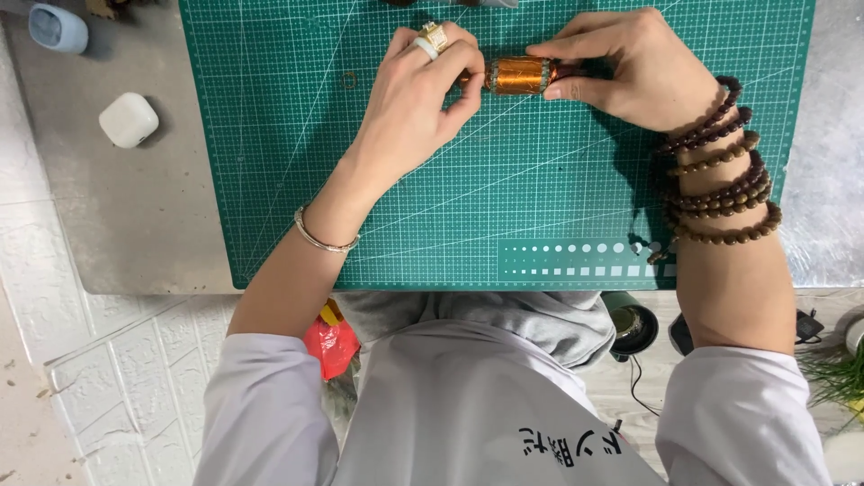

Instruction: Assembling a copper wire coil component by twisting leads and fitting parts together on a cutting mat

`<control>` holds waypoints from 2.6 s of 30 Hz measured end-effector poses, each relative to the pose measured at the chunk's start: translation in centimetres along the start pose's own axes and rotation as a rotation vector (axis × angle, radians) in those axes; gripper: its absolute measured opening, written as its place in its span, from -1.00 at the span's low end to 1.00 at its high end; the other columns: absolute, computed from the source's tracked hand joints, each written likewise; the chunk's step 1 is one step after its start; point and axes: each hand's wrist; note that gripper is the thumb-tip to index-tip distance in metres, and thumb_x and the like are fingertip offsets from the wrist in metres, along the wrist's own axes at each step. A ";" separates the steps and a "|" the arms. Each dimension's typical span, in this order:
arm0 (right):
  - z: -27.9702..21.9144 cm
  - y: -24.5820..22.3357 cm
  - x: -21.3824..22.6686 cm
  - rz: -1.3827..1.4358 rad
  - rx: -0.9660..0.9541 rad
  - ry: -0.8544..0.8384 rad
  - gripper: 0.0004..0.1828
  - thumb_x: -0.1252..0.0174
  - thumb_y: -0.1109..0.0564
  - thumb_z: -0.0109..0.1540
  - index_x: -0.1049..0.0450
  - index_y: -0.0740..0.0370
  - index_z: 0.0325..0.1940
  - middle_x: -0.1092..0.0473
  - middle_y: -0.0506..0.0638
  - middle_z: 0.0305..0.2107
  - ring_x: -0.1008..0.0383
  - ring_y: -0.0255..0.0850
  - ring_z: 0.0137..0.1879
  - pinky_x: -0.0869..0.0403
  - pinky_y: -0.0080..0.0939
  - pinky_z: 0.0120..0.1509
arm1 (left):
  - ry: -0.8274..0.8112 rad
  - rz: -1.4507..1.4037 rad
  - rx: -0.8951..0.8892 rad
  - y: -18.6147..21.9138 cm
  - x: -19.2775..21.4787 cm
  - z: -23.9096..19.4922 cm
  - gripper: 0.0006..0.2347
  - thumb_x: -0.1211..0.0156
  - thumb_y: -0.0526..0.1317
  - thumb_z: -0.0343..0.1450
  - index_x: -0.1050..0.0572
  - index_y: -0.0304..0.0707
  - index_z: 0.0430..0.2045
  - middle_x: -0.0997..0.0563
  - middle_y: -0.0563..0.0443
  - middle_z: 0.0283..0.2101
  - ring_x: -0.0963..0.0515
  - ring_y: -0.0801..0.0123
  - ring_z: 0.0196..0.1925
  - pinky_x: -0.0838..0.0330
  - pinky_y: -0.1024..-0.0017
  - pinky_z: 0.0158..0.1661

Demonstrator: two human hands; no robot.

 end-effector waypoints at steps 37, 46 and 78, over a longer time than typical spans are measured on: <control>0.5 -1.4 -0.2 0.099 -0.107 0.081 -0.78 -0.22 0.35 0.11 -0.51 0.45 -0.16 -0.42 0.25 -0.36 -0.44 0.01 -0.33 -0.44 -0.06 -0.30 | -0.462 0.135 -0.023 2.4 -0.6 5.0 -0.93 -0.11 -0.39 0.27 -0.50 -0.41 -0.63 -0.47 -0.18 -0.61 -0.53 0.11 -0.53 -0.45 0.30 -0.45; 0.4 -1.5 -0.3 0.100 -0.125 0.074 -0.90 -0.22 0.35 0.10 -0.52 0.42 -0.30 -0.41 0.20 -0.43 -0.42 0.01 -0.35 -0.41 -0.05 -0.27 | -0.467 0.260 -0.079 1.5 -2.9 5.0 -0.94 -0.12 -0.42 0.18 -0.47 -0.48 -0.58 -0.46 -0.23 -0.59 -0.53 0.03 -0.55 -0.45 0.22 -0.47; 0.1 -0.3 -0.8 0.052 -0.129 0.120 -0.88 -0.27 0.21 0.11 -0.50 0.34 -0.43 -0.39 0.08 -0.53 -0.40 -0.08 -0.46 -0.41 -0.07 -0.30 | -0.430 0.574 -0.197 5.4 -2.3 5.0 -0.86 -0.19 -0.53 0.20 -0.49 -0.31 -0.74 -0.50 -0.08 -0.63 -0.50 0.23 -0.61 -0.31 0.15 -0.15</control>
Point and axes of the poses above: each hand's wrist, its own z-axis towards the middle knuckle, its own x-axis out of the back of the hand, y = z × x
